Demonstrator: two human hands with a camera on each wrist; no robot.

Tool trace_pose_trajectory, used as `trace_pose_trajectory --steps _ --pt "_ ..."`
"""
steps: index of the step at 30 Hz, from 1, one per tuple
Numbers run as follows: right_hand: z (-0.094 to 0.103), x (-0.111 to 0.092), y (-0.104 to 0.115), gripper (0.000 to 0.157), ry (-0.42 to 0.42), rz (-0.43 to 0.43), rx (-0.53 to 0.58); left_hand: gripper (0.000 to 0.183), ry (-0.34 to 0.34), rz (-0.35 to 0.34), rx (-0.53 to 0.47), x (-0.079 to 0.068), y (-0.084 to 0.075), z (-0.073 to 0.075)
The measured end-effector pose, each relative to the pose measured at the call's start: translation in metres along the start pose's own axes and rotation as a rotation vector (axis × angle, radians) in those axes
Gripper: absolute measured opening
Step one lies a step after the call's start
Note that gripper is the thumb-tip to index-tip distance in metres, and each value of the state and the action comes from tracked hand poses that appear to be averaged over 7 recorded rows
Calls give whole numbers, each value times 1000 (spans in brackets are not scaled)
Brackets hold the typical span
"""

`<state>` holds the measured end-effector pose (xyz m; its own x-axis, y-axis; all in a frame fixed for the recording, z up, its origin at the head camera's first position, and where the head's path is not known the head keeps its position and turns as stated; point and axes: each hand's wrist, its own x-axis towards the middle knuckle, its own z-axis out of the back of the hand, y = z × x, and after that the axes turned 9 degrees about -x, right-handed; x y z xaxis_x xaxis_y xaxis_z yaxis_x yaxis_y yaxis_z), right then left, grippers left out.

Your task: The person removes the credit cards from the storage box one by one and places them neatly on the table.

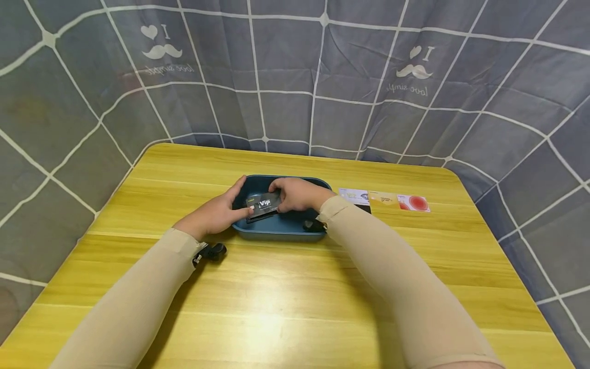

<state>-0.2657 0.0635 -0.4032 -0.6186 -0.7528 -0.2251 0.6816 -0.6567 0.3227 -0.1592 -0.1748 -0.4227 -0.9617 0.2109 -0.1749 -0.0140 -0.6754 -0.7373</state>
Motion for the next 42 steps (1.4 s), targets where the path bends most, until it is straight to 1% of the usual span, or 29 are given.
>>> trace_pose_trajectory --steps 6,10,15,18,21,24,27,31,35,39,42 --pt "6 -16 -11 57 -54 -26 124 99 5 -6 1 1 -1 -2" --pt "14 -28 -14 57 -101 -11 188 99 1 -1 13 2 -1 -2" --pt "25 -48 -18 57 -127 0 258 98 4 -9 28 0 0 -3" --pt "34 -65 -22 59 -145 3 321 99 8 -21 37 -2 1 -3" --pt "45 -87 -29 59 -189 5 379 99 11 -27 49 -4 2 -2" --pt "54 -112 -42 57 -248 -10 409 100 14 -28 59 -7 3 0" --pt "59 -139 -60 56 -302 -56 413 100 14 -34 66 -9 5 3" --pt "56 -177 -83 58 -337 -152 431 100 17 -38 70 -11 8 6" --pt "47 -210 -104 62 -321 -208 451 100 31 -48 62 -13 9 8" --pt "33 -234 -125 64 -312 -252 489 99 43 -51 72 -15 11 9" --pt "18 -249 -138 64 -313 -288 509 100 50 -50 78 -16 13 8"
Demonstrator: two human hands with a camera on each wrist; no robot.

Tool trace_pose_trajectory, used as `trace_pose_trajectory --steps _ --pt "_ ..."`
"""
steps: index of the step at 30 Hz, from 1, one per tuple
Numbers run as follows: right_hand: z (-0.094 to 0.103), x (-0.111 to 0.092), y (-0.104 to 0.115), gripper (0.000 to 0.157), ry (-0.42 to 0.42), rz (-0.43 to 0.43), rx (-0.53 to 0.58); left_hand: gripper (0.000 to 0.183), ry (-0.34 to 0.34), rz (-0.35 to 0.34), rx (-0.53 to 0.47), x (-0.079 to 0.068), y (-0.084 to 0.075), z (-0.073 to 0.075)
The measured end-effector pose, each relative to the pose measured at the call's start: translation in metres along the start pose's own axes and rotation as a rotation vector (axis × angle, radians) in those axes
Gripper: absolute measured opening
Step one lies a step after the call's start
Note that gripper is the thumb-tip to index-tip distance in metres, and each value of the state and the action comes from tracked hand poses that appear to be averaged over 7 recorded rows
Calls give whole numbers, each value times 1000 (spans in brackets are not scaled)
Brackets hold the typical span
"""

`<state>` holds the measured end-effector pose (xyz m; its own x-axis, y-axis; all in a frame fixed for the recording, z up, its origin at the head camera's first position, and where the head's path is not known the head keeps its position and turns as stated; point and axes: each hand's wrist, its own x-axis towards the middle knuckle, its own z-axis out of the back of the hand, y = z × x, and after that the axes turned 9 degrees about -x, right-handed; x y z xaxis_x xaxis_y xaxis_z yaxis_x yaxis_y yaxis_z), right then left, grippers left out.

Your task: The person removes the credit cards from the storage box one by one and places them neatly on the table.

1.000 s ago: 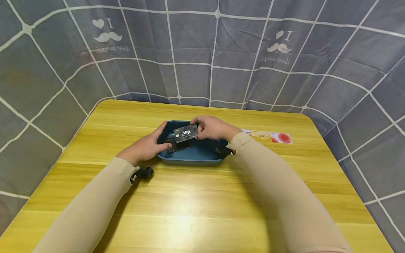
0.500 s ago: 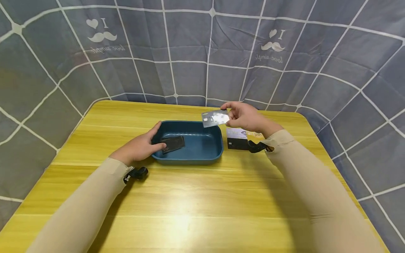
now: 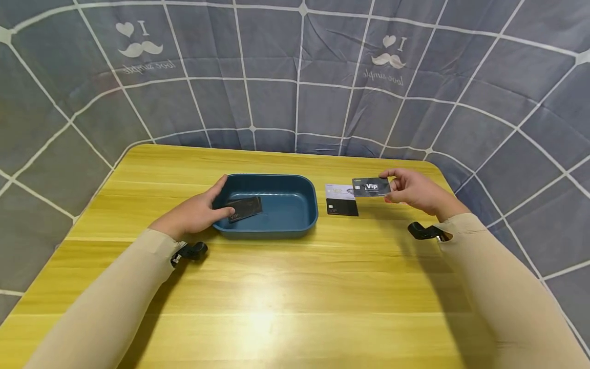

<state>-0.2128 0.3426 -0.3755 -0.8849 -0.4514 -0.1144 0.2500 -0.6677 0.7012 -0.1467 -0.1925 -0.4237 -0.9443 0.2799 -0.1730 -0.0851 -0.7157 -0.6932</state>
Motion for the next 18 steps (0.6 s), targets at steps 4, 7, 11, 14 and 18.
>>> trace_pose_trajectory --steps 4,7,11,14,18 --pt "-7 -5 -25 65 49 -34 12 100 -2 1 7 0 1 0" --pt "-14 -6 -37 66 82 -56 33 100 -5 3 17 1 2 1" --pt "-19 -6 -48 64 69 -58 32 100 -7 2 18 1 3 1" --pt "-20 -5 -53 64 59 -61 13 100 -10 0 17 1 3 1" --pt "-19 -5 -57 66 59 -82 -15 100 -5 8 -1 1 2 0"
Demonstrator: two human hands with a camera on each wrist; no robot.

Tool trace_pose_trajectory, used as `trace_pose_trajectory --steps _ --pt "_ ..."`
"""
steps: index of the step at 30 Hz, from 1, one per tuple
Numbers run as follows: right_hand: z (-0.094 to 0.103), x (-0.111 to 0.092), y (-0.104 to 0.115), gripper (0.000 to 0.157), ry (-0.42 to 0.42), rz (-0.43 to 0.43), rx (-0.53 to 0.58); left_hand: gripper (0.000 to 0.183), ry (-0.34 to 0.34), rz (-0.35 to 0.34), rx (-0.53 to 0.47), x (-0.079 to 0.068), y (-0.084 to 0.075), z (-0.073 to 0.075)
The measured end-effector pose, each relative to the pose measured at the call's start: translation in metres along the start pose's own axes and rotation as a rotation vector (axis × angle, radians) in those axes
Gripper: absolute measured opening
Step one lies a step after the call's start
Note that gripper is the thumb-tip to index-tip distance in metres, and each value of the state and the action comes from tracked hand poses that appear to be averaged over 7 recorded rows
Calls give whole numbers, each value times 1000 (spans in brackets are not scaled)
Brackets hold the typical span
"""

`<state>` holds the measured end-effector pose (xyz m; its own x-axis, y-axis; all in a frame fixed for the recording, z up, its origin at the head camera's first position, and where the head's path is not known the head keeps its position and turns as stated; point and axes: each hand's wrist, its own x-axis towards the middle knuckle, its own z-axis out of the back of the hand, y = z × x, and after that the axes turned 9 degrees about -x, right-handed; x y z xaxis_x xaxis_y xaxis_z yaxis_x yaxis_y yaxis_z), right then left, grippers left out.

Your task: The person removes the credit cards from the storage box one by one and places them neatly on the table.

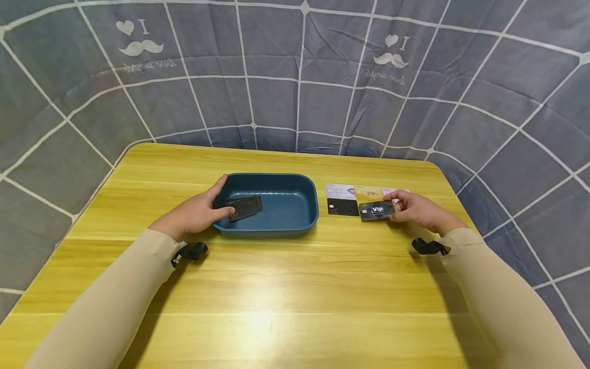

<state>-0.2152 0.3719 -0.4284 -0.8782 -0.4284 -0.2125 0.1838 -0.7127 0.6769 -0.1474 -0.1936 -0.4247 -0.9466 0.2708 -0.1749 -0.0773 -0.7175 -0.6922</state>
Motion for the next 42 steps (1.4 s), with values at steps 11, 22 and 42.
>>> trace_pose_trajectory --steps 11,22,42 --pt "-1 8 -1 60 -25 -19 -89 99 11 9 -51 -1 -3 0" --pt "0 15 -4 60 -2 -78 -167 99 12 15 -72 0 -3 0" --pt "5 19 -2 61 57 -87 -220 99 3 29 -78 1 -6 -1"
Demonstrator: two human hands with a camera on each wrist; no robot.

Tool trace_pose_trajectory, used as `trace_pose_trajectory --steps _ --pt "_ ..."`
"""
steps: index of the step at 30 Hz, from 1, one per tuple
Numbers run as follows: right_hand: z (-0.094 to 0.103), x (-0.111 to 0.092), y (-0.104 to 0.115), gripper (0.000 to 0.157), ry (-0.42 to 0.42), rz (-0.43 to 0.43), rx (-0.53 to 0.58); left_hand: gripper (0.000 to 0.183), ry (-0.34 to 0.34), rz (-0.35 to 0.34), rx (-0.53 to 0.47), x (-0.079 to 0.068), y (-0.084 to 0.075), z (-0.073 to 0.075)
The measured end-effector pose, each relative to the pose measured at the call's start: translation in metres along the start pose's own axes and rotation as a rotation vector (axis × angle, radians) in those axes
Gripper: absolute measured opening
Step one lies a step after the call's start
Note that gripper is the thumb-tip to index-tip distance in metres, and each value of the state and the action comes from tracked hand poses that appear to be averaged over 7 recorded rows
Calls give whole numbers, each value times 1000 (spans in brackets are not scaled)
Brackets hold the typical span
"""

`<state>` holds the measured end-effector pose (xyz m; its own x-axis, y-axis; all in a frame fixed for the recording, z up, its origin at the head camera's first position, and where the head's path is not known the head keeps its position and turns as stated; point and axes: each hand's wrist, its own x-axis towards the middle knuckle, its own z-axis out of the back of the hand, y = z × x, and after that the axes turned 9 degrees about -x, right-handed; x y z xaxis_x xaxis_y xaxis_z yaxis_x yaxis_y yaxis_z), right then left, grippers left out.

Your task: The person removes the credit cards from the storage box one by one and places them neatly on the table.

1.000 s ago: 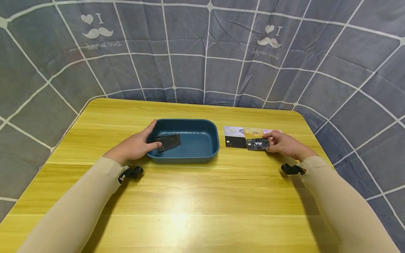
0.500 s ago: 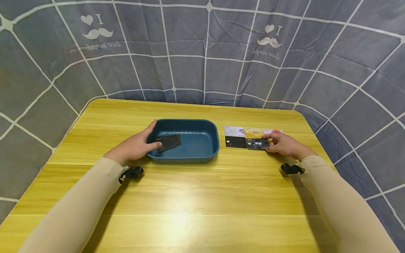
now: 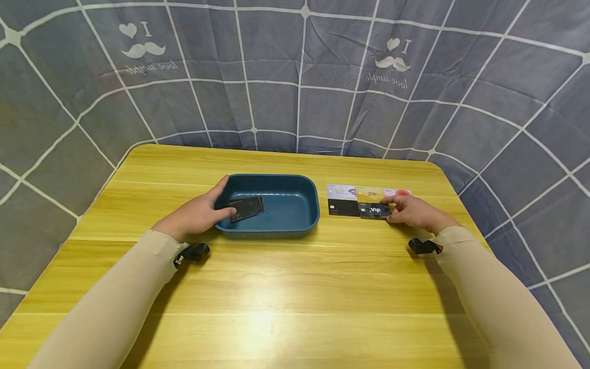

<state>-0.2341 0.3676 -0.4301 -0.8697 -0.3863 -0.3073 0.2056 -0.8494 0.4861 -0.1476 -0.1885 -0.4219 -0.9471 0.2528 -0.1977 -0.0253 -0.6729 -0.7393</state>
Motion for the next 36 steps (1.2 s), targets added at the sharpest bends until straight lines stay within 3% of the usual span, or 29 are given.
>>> trace_pose_trajectory --steps 36 --pt "-7 -7 6 61 -4 -4 -25 97 24 9 -30 -5 0 3"
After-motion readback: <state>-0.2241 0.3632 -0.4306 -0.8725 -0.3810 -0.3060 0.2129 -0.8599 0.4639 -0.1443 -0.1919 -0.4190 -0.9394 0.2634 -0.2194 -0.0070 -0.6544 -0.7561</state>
